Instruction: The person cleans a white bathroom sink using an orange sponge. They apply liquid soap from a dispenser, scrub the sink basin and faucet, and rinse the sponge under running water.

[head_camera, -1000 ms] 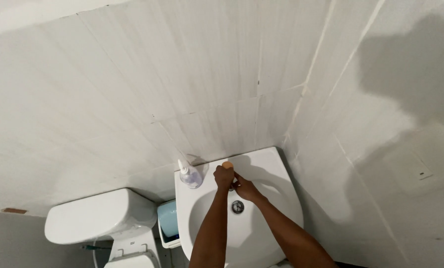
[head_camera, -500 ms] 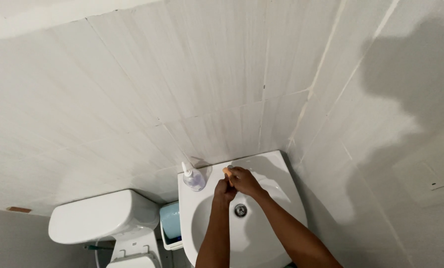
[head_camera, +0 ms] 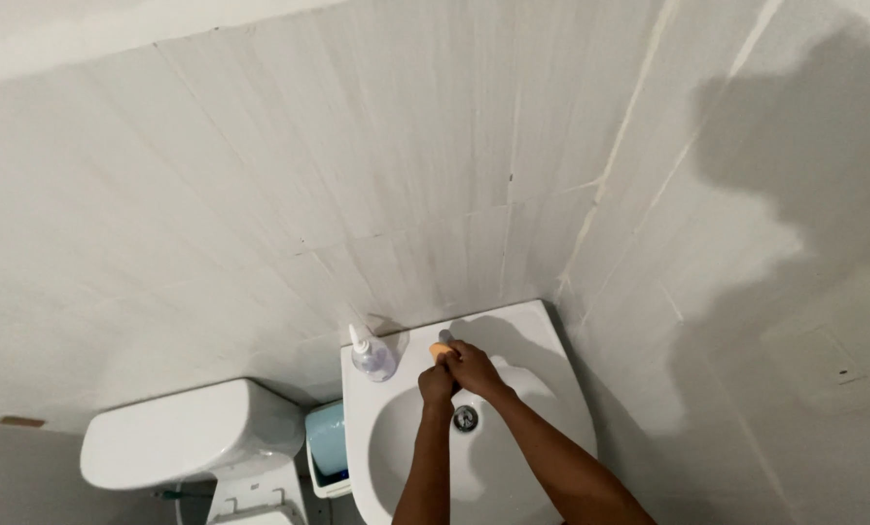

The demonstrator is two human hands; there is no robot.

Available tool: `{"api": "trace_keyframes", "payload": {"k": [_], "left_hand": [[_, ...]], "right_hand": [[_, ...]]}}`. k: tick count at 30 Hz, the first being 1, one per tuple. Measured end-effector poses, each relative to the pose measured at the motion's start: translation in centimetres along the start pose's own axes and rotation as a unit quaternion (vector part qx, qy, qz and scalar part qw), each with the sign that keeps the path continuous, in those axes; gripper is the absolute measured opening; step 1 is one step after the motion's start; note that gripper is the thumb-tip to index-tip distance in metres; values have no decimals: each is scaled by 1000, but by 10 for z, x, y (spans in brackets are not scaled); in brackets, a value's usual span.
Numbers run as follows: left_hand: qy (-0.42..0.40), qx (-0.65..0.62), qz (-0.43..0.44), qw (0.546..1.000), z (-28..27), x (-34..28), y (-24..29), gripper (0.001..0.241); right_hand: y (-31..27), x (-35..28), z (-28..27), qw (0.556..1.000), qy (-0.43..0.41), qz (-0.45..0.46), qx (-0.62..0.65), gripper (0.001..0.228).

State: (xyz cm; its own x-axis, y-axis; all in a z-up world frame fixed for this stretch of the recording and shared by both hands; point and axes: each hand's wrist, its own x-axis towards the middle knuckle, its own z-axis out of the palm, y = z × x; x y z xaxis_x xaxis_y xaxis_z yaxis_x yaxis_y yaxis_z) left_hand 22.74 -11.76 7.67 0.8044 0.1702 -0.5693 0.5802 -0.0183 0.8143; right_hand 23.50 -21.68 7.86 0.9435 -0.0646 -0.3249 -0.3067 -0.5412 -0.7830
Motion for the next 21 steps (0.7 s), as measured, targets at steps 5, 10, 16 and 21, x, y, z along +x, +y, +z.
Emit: {"api": "trace_keyframes", "payload": {"k": [5, 10, 16, 21], "left_hand": [[122, 79, 86, 986, -15, -16, -17, 66], [136, 104, 75, 982, -19, -27, -45, 70], [116, 148, 315, 930, -2, -28, -47, 14], [-26, 167, 196, 966, 4, -25, -33, 28]], "right_hand": [[-4, -34, 0, 999, 5, 37, 39, 33], [-3, -53, 2, 984, -37, 157, 78, 38], [11, -35, 13, 970, 30, 161, 180, 53], [36, -9, 23, 986, 54, 80, 134, 41]]}}
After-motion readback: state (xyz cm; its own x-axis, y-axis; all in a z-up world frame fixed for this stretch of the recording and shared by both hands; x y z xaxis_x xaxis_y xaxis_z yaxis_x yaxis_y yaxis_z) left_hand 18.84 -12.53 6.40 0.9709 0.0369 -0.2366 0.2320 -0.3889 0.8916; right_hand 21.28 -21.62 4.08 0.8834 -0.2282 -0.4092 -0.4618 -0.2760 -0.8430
